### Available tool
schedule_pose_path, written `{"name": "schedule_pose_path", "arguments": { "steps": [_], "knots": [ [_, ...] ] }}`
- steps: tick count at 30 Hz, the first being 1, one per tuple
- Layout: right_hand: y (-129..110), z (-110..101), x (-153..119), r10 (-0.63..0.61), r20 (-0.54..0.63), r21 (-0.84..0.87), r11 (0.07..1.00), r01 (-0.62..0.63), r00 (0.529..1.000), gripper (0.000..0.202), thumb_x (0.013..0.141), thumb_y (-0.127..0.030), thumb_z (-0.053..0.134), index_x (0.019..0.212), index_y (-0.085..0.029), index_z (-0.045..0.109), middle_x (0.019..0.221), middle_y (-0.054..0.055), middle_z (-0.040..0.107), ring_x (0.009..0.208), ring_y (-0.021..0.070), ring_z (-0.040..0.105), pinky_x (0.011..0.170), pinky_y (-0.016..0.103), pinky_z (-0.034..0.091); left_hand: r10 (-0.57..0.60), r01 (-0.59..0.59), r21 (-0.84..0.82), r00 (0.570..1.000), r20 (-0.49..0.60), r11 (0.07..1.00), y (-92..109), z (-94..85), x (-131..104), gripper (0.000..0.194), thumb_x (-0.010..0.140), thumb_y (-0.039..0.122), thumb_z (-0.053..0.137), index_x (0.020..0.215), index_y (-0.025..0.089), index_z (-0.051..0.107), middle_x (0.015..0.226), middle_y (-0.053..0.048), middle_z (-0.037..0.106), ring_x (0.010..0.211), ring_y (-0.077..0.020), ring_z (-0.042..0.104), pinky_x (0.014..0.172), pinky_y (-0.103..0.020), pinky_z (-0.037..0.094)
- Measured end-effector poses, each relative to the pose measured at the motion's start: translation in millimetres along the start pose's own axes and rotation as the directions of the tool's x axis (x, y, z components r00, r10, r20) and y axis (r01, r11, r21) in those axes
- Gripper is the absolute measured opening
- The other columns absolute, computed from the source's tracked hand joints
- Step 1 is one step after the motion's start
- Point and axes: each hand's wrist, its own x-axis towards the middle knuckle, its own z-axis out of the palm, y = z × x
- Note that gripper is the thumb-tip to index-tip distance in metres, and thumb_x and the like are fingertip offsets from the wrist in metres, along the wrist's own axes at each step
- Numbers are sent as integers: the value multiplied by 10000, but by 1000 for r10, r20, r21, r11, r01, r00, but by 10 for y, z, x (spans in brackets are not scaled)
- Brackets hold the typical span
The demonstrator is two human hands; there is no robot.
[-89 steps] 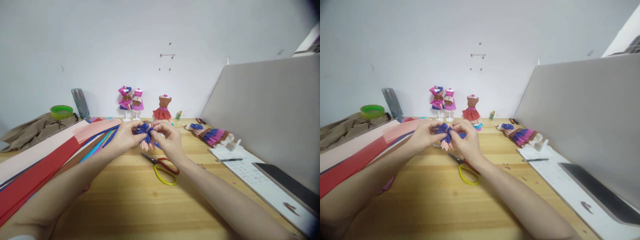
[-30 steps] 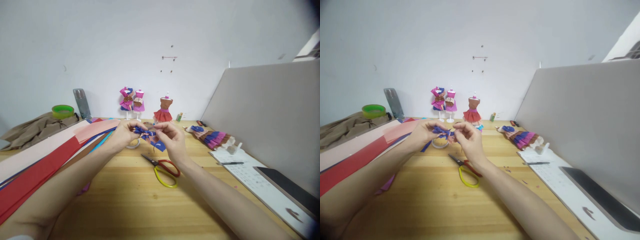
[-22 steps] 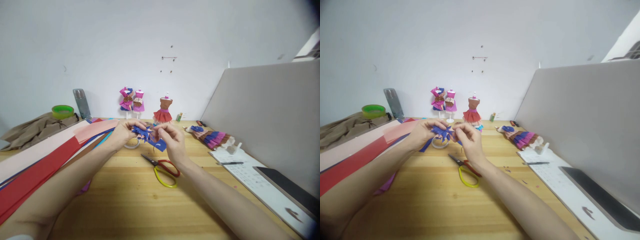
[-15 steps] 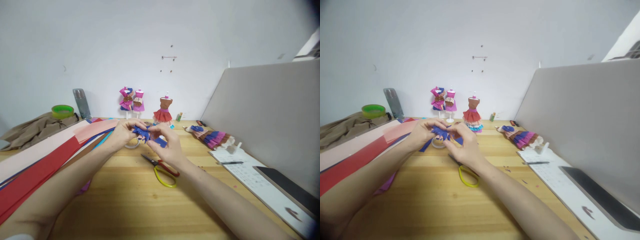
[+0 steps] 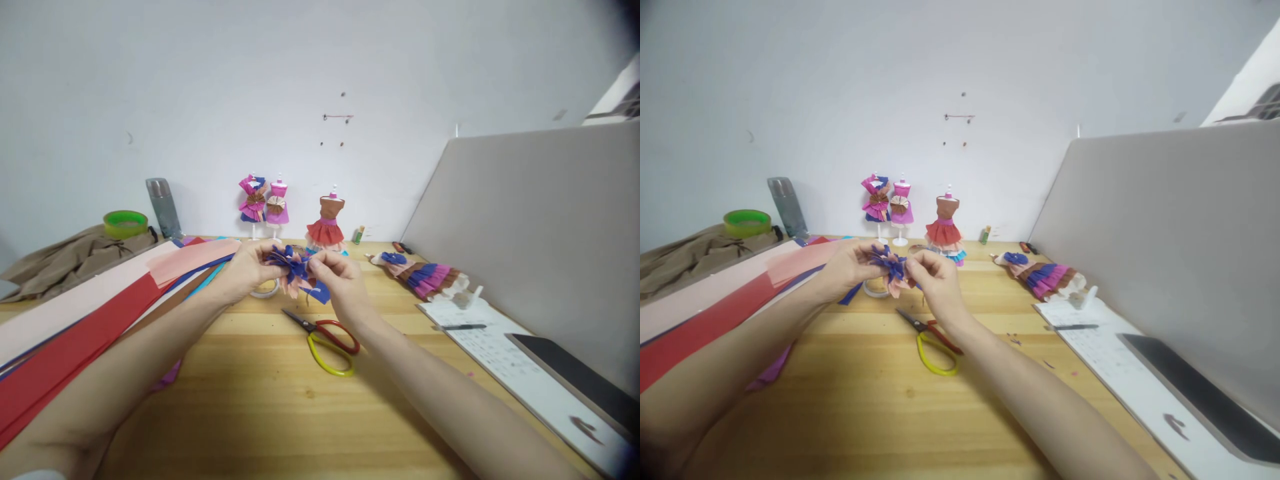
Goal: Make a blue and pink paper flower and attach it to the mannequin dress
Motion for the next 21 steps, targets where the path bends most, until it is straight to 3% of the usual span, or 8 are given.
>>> {"name": "schedule_pose_path", "arguments": {
  "steps": [10,21],
  "knots": [
    [25,-14,19,117,29,188,975,-121,993,281,677,-399,733,576,-180,589,532,-30,557,465,83,474,489,224,408,-22,19,50,999,50,999,50,18,-1,233,638,179,775,816,120,636,713,-24,717,615,-151,682,641,-277,549],
    [41,-34,35,107,10,135,985,-108,994,293,705,-393,700,570,-184,546,522,-41,515,465,85,448,485,232,388,65,-78,198,995,74,977,82,-9,-44,166,708,143,695,871,144,659,787,-28,714,653,-138,671,677,-272,543]
  ]
}}
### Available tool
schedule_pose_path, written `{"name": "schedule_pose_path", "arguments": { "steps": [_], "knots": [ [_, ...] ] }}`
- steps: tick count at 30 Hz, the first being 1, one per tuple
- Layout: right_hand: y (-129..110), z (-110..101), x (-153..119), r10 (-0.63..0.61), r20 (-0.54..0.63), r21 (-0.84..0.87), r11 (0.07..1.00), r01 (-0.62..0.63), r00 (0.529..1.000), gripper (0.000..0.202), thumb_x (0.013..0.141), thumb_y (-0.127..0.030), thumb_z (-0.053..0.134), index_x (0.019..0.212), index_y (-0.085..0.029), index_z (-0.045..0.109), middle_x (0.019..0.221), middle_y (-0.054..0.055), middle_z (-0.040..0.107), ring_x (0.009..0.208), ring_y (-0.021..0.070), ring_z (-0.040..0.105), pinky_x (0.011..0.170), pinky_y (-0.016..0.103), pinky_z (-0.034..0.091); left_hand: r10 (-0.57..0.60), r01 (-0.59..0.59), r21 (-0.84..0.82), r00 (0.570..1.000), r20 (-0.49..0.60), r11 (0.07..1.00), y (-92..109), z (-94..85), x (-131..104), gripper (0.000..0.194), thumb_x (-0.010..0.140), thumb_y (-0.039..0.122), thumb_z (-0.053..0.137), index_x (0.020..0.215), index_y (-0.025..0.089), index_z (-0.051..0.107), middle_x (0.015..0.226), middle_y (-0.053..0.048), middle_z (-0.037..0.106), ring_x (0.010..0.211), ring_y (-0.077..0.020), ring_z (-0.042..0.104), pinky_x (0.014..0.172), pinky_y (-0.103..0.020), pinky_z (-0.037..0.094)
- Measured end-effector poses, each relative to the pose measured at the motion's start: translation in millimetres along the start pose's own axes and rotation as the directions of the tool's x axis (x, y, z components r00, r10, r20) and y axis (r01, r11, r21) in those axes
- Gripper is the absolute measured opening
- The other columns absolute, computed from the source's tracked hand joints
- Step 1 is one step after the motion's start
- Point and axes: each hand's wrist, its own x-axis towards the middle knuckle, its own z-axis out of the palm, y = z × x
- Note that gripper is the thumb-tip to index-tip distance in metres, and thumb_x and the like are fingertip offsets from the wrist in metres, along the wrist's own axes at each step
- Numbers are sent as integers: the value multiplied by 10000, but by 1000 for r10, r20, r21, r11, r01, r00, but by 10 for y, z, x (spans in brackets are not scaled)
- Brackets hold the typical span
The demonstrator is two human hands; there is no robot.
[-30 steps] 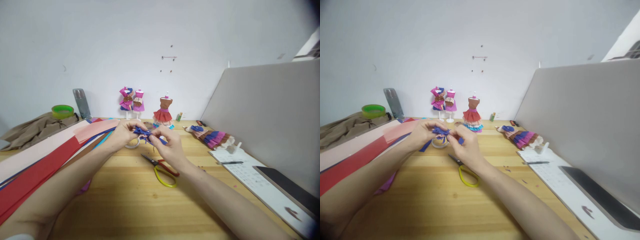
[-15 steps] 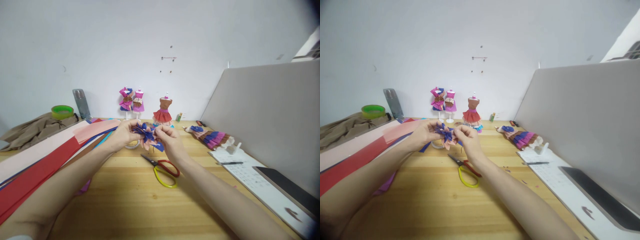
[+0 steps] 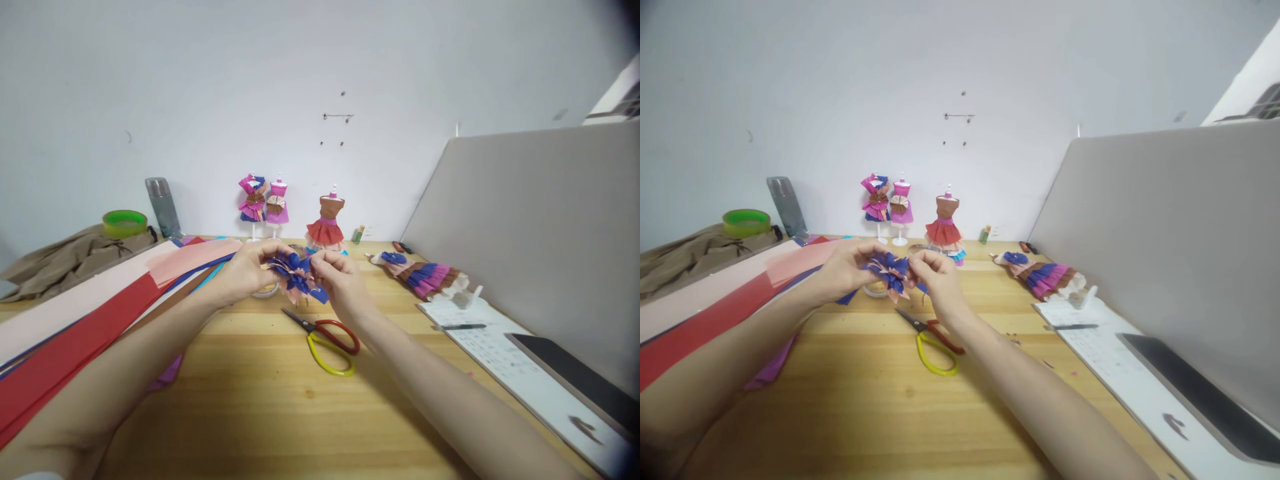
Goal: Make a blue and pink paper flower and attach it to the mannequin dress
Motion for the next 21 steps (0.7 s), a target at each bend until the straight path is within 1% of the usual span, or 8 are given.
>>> {"name": "schedule_pose_path", "arguments": {
  "steps": [3,6,9,10,12,15,18,21],
  "knots": [
    [-42,5,-17,-70,-2,-93,993,70,998,247,709,-404,695,642,-188,594,601,-19,575,536,104,504,534,244,426,47,-44,111,999,-26,993,40,17,-1,191,711,132,683,900,155,674,828,-26,705,713,-140,667,709,-273,536],
    [-79,22,-30,-114,13,-212,970,114,993,202,668,-365,723,729,-193,635,689,-2,623,609,127,552,570,256,450,84,-72,217,996,-43,973,63,36,-1,158,704,130,674,859,158,675,813,-19,689,715,-135,644,686,-256,517],
    [-81,33,-27,-107,23,-286,952,110,994,180,671,-331,707,638,-192,597,602,-14,591,563,124,525,548,254,431,126,-101,302,990,-65,948,42,45,-8,74,711,128,639,777,161,633,718,1,662,661,-126,607,633,-242,489],
    [-77,33,-24,-96,25,-287,953,99,995,198,675,-329,700,604,-192,576,568,-22,572,539,118,508,539,253,422,152,-119,343,986,-71,932,26,44,-12,64,715,116,616,757,163,618,696,4,655,652,-125,597,625,-242,480],
    [-69,28,-18,-66,36,-252,965,73,997,224,681,-341,691,575,-193,560,545,-26,561,513,110,490,526,250,410,237,-181,446,969,-74,877,-9,33,-16,103,709,72,556,709,169,591,686,2,649,653,-124,580,632,-246,466],
    [-68,18,-15,-36,50,-190,981,45,998,211,681,-352,692,586,-189,596,575,-14,597,525,113,502,523,249,407,387,-305,560,922,-30,770,-45,6,-13,180,673,16,479,656,179,556,738,-17,663,700,-132,577,684,-266,459],
    [-61,6,-15,-26,51,-162,986,34,998,195,672,-339,703,584,-187,617,573,-14,606,530,113,506,534,251,411,475,-403,591,879,37,699,-46,-17,0,199,676,13,456,659,190,547,840,-49,702,787,-160,605,747,-306,469],
    [-41,-12,-7,-15,48,-131,991,21,999,180,668,-334,701,590,-186,633,556,-22,596,525,112,503,541,253,411,521,-453,616,850,81,644,-24,-26,10,176,709,46,481,637,196,537,950,-81,725,882,-192,634,802,-347,483]
  ]
}}
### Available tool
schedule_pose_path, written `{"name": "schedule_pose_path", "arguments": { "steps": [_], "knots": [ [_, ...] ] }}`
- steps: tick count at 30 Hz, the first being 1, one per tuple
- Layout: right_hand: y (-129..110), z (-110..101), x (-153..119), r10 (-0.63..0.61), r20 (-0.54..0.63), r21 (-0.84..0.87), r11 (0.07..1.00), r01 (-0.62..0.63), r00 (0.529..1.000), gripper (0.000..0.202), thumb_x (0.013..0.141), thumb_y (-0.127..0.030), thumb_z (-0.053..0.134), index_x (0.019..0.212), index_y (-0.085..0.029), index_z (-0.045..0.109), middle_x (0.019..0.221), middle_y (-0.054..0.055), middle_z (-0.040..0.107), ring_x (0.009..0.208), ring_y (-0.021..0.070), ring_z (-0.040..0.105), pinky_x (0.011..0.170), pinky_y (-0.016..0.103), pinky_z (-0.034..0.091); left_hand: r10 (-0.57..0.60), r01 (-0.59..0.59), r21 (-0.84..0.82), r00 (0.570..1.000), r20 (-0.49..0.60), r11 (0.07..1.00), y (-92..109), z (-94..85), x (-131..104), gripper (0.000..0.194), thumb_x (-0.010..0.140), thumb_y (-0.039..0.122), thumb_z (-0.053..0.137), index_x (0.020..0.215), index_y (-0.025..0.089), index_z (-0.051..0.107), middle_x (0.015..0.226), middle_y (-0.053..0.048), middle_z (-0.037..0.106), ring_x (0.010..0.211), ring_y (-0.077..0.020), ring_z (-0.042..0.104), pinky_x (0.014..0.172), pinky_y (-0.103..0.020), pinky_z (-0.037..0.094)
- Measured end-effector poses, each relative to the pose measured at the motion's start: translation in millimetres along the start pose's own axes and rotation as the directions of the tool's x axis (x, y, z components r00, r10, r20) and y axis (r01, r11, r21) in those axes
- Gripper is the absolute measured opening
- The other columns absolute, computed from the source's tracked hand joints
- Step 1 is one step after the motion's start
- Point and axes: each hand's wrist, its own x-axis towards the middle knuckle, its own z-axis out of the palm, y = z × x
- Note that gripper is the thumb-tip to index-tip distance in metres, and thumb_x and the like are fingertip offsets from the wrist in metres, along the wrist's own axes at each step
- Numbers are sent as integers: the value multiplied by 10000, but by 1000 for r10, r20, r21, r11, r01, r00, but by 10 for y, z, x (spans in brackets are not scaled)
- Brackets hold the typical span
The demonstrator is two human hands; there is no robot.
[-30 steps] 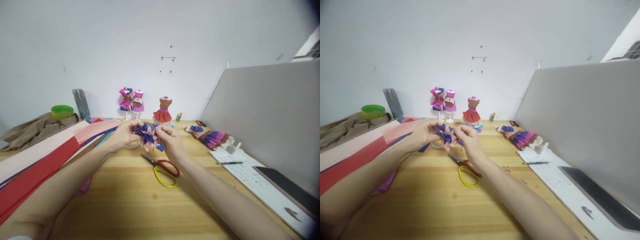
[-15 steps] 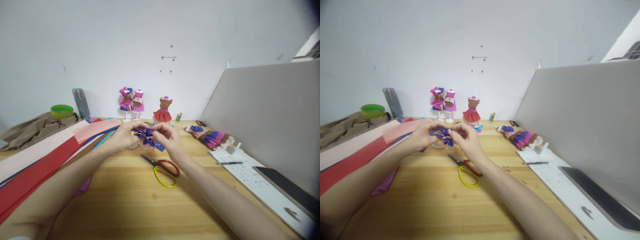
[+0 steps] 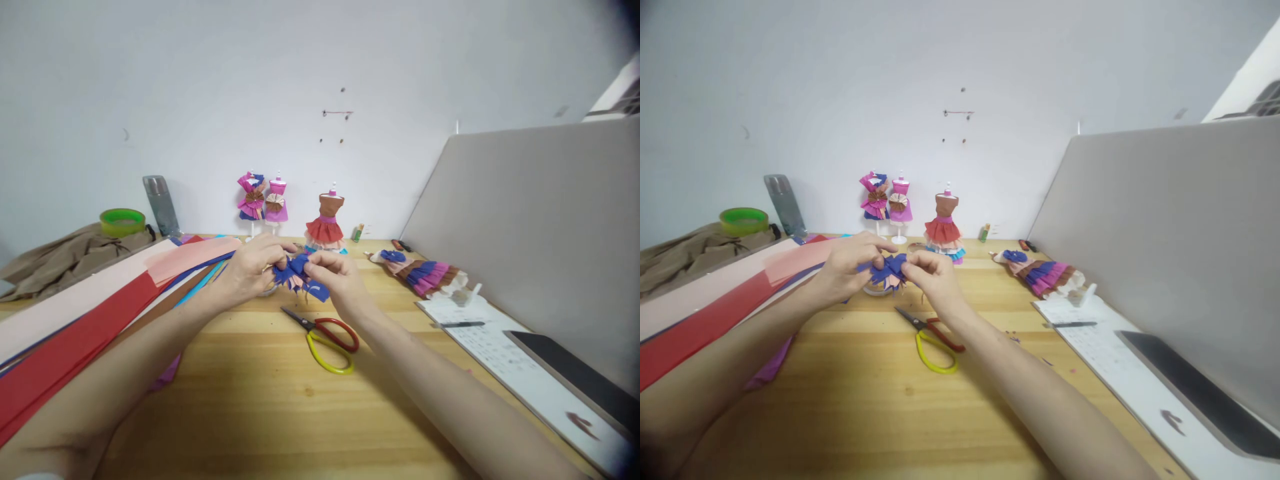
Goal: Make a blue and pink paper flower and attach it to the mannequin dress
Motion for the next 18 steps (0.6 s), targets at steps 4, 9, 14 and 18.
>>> {"name": "schedule_pose_path", "arguments": {
  "steps": [4,9,14,18],
  "knots": [
    [5,-14,1,-9,0,12,1000,9,1000,222,709,-356,661,581,-176,644,573,-5,609,549,122,525,576,270,436,30,-31,45,1000,4,999,23,-27,17,170,759,93,518,629,198,551,1062,-103,727,961,-204,648,850,-363,501],
    [-69,17,-55,-195,2,-223,956,191,981,184,752,-343,637,650,-190,631,625,5,623,598,145,550,594,285,441,101,-99,42,993,-59,994,-44,-22,-34,201,814,210,620,620,206,569,1104,-98,727,1033,-219,654,924,-382,503],
    [-131,54,-122,-458,124,-516,728,452,880,104,778,-190,610,678,-205,586,668,8,589,668,161,554,657,303,430,145,-137,102,987,-71,985,-199,29,-184,139,806,240,669,687,220,601,1134,-73,719,1143,-229,611,1004,-412,482],
    [-138,57,-130,-448,112,-533,726,434,887,166,821,-174,556,659,-208,554,643,-3,571,626,147,538,623,287,418,153,-145,159,987,-39,977,-240,28,-245,146,830,251,645,691,226,606,1132,-56,723,1155,-223,604,1014,-423,483]
  ]
}}
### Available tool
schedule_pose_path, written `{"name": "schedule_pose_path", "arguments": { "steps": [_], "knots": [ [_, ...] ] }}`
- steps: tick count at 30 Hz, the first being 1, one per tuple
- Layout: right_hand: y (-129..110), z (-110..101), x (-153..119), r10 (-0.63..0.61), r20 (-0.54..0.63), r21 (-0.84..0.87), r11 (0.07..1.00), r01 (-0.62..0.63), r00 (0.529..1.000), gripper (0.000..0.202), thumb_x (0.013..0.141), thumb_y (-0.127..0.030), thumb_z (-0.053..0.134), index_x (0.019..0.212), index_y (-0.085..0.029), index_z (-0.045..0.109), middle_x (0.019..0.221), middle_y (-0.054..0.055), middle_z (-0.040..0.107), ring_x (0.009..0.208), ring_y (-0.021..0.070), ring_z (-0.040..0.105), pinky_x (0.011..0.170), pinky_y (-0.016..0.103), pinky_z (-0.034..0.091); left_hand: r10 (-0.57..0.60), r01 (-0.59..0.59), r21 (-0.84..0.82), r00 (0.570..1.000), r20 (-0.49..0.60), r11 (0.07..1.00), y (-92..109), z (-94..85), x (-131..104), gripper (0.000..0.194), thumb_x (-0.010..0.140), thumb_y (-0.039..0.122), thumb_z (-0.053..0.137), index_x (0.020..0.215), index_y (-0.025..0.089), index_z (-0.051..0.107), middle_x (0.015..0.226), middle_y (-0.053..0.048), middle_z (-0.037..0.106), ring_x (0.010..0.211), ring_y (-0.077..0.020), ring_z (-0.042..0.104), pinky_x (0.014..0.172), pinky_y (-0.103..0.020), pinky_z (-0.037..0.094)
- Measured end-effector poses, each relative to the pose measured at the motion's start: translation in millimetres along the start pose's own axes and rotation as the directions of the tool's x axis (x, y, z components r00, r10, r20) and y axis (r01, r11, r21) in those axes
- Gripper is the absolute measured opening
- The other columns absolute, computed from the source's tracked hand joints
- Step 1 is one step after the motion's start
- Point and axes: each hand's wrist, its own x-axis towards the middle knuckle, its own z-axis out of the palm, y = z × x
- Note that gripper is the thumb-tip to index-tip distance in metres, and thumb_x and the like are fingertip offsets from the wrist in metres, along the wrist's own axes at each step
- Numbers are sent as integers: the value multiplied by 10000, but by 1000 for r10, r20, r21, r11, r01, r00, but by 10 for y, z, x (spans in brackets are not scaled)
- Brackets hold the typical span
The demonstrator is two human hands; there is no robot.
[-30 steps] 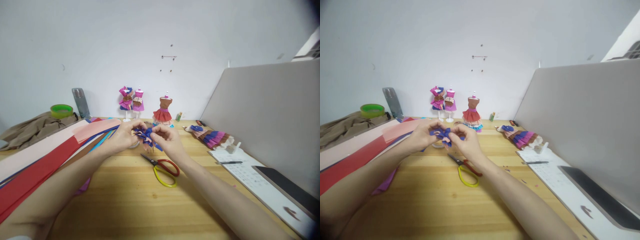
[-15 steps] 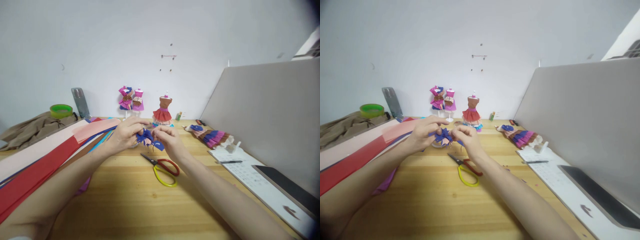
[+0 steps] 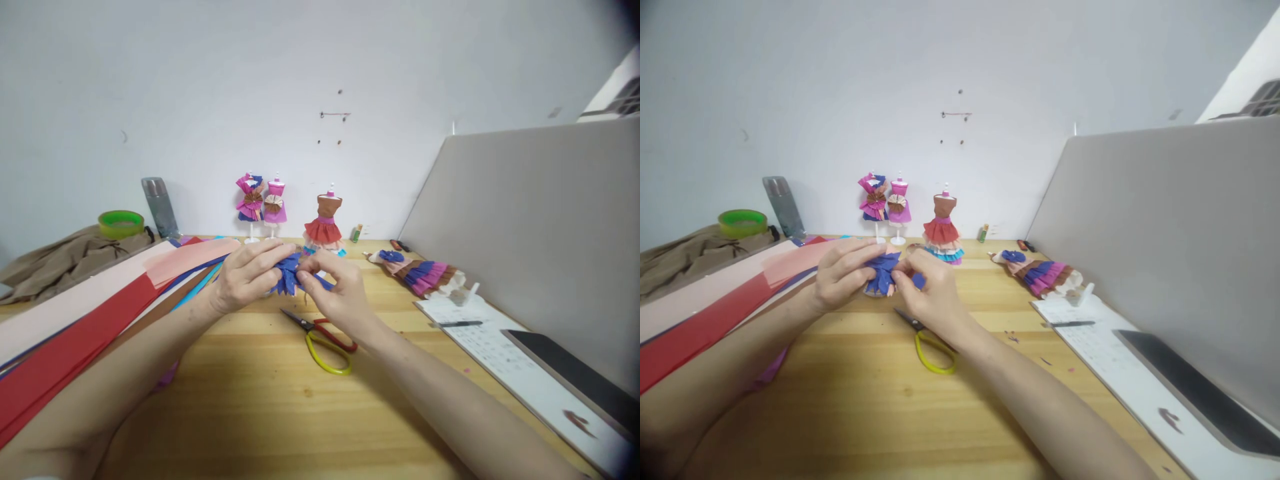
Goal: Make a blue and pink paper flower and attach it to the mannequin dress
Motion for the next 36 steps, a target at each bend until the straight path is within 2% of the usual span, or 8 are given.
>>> {"name": "schedule_pose_path", "arguments": {
  "steps": [3,7,11,14,18,23,30,36],
  "knots": [
    [12,-5,1,79,-12,21,997,-78,997,156,836,-203,554,681,-201,570,652,-6,590,619,137,540,614,273,421,14,-14,-12,1000,-13,1000,2,-15,0,133,819,268,670,705,230,616,1146,-57,719,1164,-227,604,1016,-417,488],
    [2,-19,7,112,5,52,992,-112,994,150,843,-225,548,702,-190,584,656,-5,596,619,127,540,615,259,421,182,-175,83,979,-86,981,11,-20,22,121,797,278,708,726,228,624,1161,-55,714,1160,-227,613,997,-390,512],
    [-51,-39,30,143,98,104,983,-153,985,237,843,-311,524,651,-180,567,606,-6,578,573,116,506,568,246,391,372,-319,301,918,-138,899,21,-19,68,151,860,290,636,739,210,592,1149,-51,717,1135,-208,627,913,-365,570],
    [-59,-27,41,242,197,99,959,-265,950,307,814,-370,529,575,-178,528,529,-19,517,505,100,430,505,238,331,473,-391,364,864,-173,846,35,-30,114,125,889,225,589,770,194,564,1144,-76,715,1160,-209,612,887,-361,588],
    [-16,16,36,333,176,124,926,-356,926,235,743,-328,565,569,-186,499,533,-25,493,507,99,416,500,235,327,547,-456,392,823,-156,799,63,-59,159,118,867,155,607,768,175,547,1139,-109,714,1197,-225,592,891,-348,596],
    [5,24,27,263,112,98,957,-274,958,193,761,-274,540,594,-185,503,568,-16,523,543,108,459,538,238,367,561,-483,394,821,-105,782,67,-66,157,127,848,120,626,759,171,550,1167,-101,706,1182,-227,606,920,-351,593],
    [18,-1,8,86,40,-95,992,-82,995,152,808,-200,530,658,-184,551,632,3,582,593,125,512,596,255,402,547,-472,387,831,-105,792,57,-49,152,107,853,141,626,765,172,575,1148,-99,714,1149,-225,629,906,-352,595],
    [23,-32,37,225,67,76,970,-230,972,169,815,-262,531,668,-184,558,600,-12,567,564,115,501,567,246,402,499,-441,334,859,-109,833,23,-25,117,94,859,154,617,775,172,578,1179,-119,697,1161,-235,619,903,-369,593]
  ]
}}
